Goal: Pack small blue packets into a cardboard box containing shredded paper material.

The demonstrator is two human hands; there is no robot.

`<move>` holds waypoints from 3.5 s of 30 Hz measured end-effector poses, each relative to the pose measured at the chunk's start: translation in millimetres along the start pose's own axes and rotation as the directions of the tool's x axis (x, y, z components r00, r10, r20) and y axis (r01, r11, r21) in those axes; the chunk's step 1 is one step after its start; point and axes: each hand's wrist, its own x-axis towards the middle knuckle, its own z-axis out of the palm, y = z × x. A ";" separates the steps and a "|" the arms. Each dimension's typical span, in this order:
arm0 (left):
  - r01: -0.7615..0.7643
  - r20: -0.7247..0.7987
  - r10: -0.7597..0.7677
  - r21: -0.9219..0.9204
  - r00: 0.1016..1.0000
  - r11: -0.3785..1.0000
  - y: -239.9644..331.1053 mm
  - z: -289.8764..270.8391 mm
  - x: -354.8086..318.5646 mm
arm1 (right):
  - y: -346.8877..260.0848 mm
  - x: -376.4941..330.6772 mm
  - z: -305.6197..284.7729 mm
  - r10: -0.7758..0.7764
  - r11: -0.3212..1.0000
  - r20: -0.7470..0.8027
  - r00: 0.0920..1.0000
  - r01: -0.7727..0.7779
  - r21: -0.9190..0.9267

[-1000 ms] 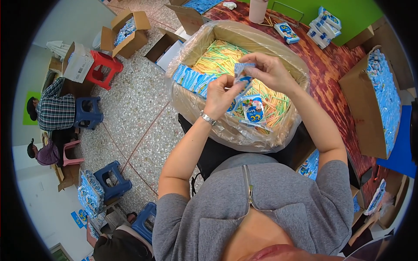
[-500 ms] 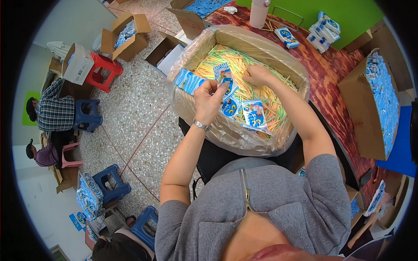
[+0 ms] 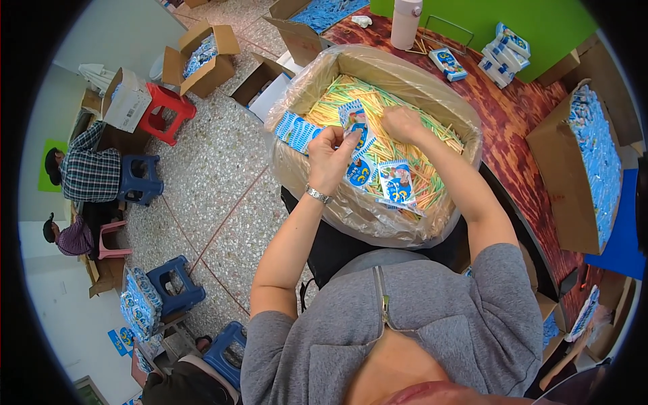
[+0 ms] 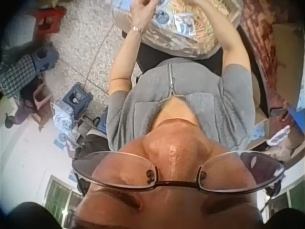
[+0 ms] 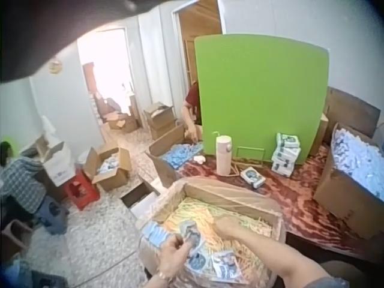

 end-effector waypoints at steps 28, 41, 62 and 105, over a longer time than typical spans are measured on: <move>0.205 0.292 -0.054 -0.515 0.955 0.832 16.8 73.6 27.6 | 21.3 -76.4 -5.6 -0.392 0.068 0.268 0.880 -0.263 0.962; -0.319 0.078 0.314 0.378 0.946 0.869 14.7 27.4 2.3 | -6.9 -116.2 -159.0 -0.468 0.836 0.049 0.882 0.424 0.349; -0.425 0.219 0.365 0.468 0.905 0.775 23.8 21.1 -3.8 | -63.4 -88.9 -162.1 -0.468 0.596 0.303 0.830 0.550 -0.586; -0.596 0.622 0.133 0.636 0.772 0.490 12.1 8.4 -43.3 | 35.7 -145.4 -8.0 -0.488 0.810 -0.146 0.861 0.509 0.292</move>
